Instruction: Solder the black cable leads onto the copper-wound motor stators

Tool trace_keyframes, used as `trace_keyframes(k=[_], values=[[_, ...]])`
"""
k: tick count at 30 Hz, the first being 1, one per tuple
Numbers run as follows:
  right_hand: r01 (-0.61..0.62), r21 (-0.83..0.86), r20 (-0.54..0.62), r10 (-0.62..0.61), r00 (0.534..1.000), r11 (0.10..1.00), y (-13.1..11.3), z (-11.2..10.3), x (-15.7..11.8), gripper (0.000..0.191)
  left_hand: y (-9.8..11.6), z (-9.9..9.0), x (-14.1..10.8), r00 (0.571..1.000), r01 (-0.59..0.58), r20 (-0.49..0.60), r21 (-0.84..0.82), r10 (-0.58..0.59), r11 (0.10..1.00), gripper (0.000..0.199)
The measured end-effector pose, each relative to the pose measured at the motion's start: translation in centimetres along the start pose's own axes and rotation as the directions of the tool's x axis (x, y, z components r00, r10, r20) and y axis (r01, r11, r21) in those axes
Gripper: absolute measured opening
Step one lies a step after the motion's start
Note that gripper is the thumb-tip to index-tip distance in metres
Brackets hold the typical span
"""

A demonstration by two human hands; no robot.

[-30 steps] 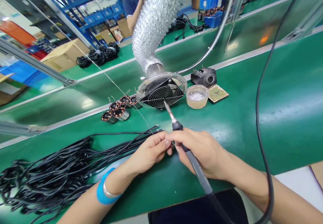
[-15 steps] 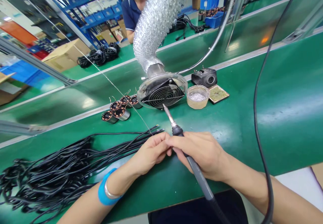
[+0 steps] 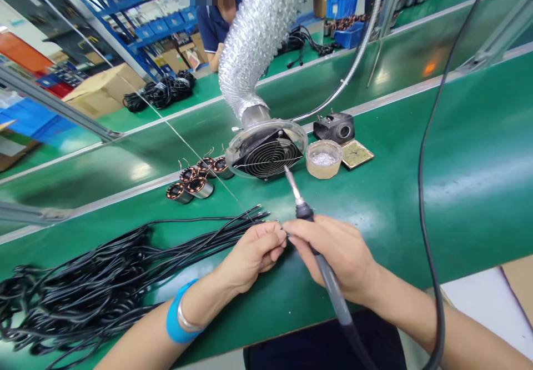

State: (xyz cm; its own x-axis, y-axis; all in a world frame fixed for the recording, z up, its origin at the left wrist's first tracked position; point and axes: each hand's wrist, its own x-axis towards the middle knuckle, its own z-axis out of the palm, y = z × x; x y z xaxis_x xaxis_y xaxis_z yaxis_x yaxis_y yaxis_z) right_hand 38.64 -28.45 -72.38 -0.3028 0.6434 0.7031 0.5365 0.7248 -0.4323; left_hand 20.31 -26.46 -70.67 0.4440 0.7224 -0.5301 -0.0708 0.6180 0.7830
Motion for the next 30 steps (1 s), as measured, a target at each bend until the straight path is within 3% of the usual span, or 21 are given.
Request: trace_keyframes(k=[5, 11, 19, 25, 30], values=[[-0.112, 0.164, 0.080, 0.100, 0.992, 0.980, 0.5, -0.4, -1.1, 0.033, -0.1, 0.3, 0.0, 0.998, -0.039, -0.054, 0.071, 0.043, 0.997, 0.021], [-0.296, 0.166, 0.010, 0.299, 0.954, 0.940, 1.0, 0.6, -0.6, 0.033, -0.7, 0.4, 0.1, 0.986, -0.112, -0.103, 0.159, 0.129, 0.981, 0.023], [-0.287, 0.184, 0.099, 0.273, 0.957, 0.940, 1.4, 0.1, -1.2, 0.041, -0.8, 0.6, 0.5, 0.968, -0.165, -0.138, 0.285, 0.210, 0.944, 0.027], [-0.295, 0.129, -0.020, 0.300, 0.954, 0.947, 0.0, -2.3, -0.9, 0.035, -0.8, 0.6, 0.6, 0.974, -0.147, -0.111, 0.342, 0.195, 0.928, 0.031], [-0.264, 0.085, -0.005, 0.265, 0.964, 0.961, -1.8, -5.4, -0.7, 0.034, -0.9, 0.5, 0.6, 0.971, -0.163, -0.110, 0.336, 0.210, 0.928, 0.032]])
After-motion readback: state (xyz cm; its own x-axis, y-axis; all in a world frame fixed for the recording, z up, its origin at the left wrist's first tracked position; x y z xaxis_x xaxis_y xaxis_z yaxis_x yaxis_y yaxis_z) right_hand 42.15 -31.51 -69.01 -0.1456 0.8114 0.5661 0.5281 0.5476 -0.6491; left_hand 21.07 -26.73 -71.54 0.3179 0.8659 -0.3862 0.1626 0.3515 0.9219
